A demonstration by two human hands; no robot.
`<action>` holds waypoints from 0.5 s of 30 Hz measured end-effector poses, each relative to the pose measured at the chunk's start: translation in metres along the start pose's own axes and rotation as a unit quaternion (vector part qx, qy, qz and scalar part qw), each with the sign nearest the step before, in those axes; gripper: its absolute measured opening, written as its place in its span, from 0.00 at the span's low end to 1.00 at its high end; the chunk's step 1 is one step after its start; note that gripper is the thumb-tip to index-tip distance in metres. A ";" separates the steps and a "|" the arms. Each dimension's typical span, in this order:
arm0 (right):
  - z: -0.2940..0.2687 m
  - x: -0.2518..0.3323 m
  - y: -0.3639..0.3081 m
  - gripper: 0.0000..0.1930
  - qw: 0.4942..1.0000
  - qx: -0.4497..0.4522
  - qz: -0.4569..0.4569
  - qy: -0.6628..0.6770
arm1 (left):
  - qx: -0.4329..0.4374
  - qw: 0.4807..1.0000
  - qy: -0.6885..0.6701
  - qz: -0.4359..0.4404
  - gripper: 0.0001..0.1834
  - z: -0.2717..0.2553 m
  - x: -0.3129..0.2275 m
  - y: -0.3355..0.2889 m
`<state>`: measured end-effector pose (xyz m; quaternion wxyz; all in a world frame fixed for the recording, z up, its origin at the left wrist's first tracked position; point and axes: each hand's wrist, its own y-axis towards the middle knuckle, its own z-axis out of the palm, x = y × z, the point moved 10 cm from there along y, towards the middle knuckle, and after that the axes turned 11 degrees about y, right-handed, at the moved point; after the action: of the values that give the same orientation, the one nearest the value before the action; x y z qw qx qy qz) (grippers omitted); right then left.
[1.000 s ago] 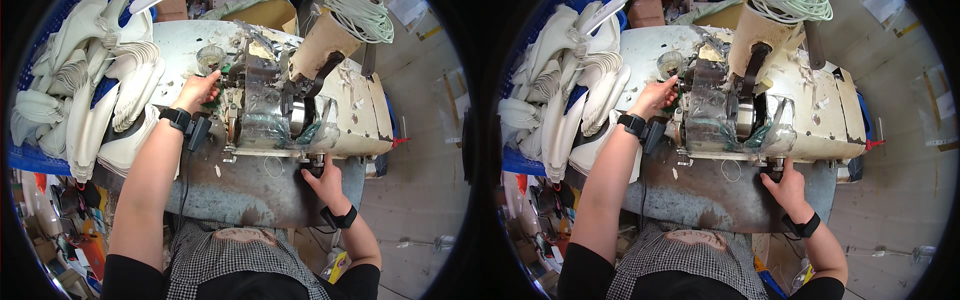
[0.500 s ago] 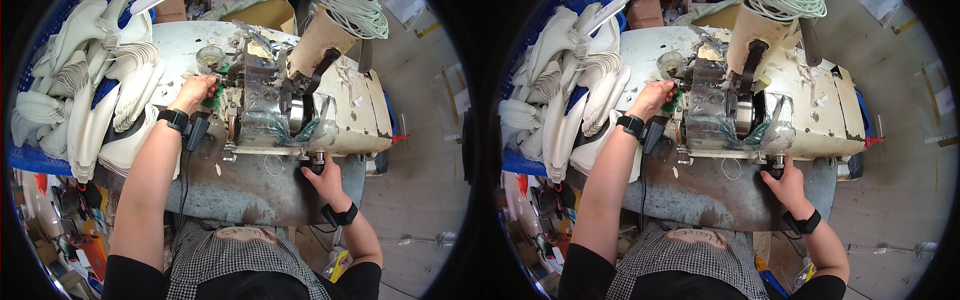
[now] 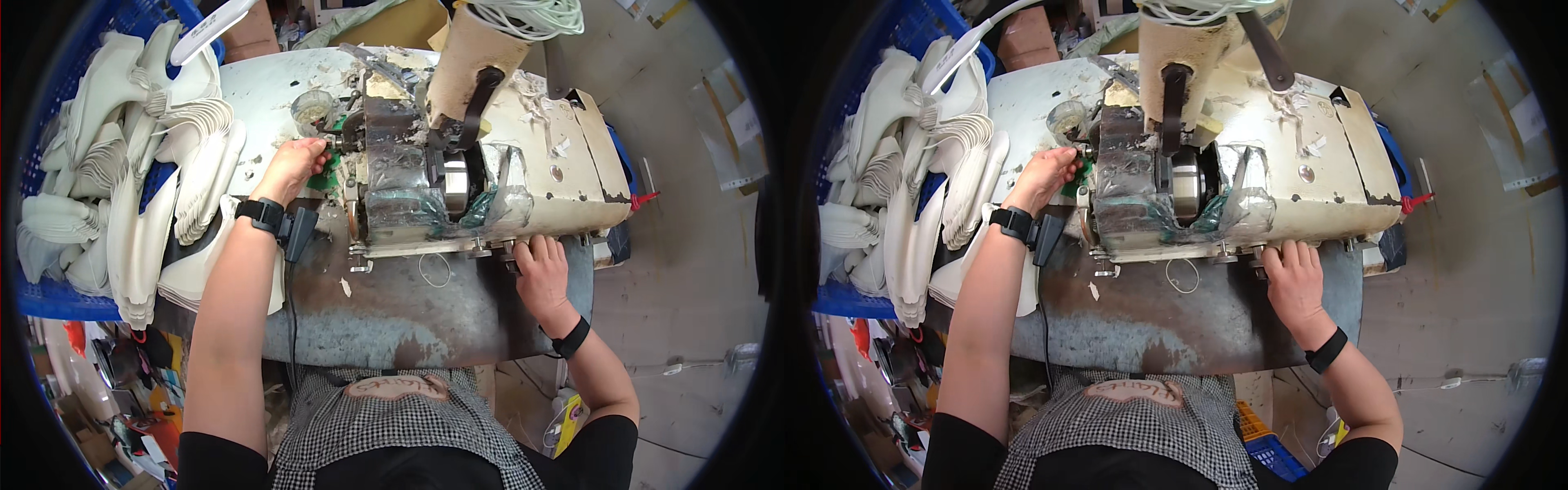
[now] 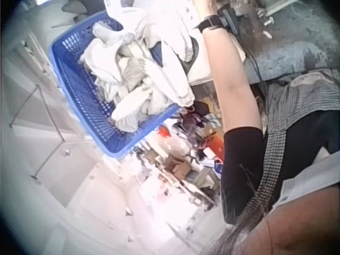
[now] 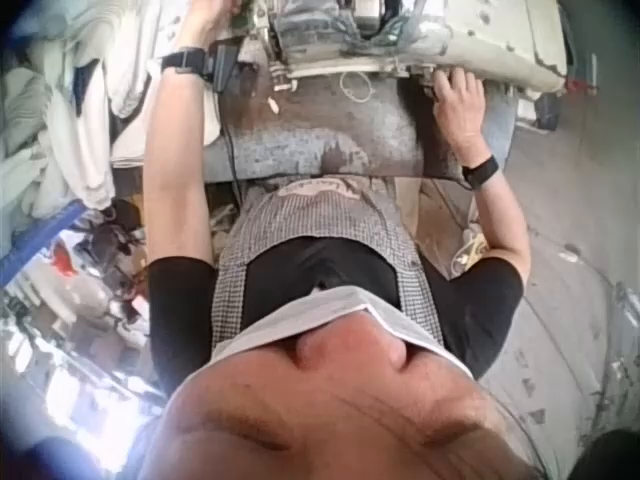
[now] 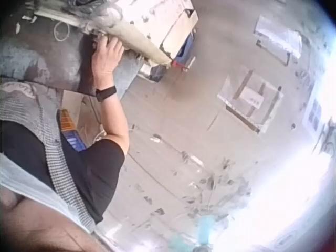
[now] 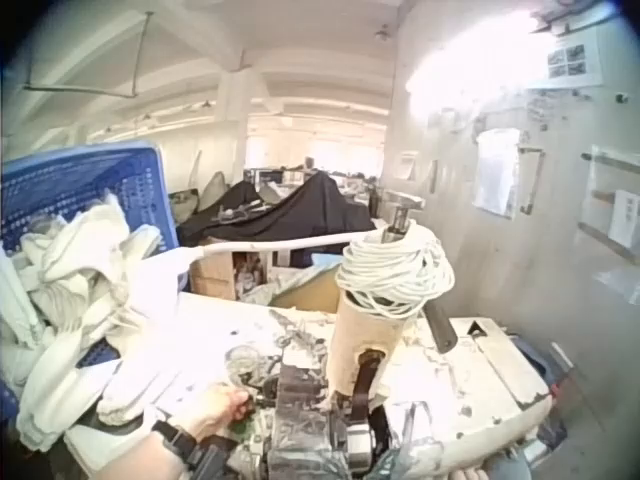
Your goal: Skiving and trimming the edges of shoe upper components using an industrial machine.
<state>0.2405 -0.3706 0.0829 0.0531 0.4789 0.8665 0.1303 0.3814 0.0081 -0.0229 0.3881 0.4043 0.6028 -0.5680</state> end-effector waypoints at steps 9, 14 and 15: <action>0.004 -0.023 0.003 0.18 0.929 0.121 0.293 0.194 | 0.002 1.000 -0.014 0.014 0.07 -0.002 0.000 0.000; 0.010 -0.012 0.001 0.18 0.930 0.082 0.205 0.294 | 0.005 1.000 0.006 0.009 0.08 -0.004 0.001 0.001; 0.016 -0.027 -0.011 0.17 0.875 0.070 0.254 0.406 | 0.014 1.000 0.002 0.016 0.07 -0.003 0.000 0.001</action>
<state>0.2498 -0.3961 0.0640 -0.3717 0.5897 0.6676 0.2616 0.3827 0.0107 -0.0235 0.3896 0.4205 0.5892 -0.5694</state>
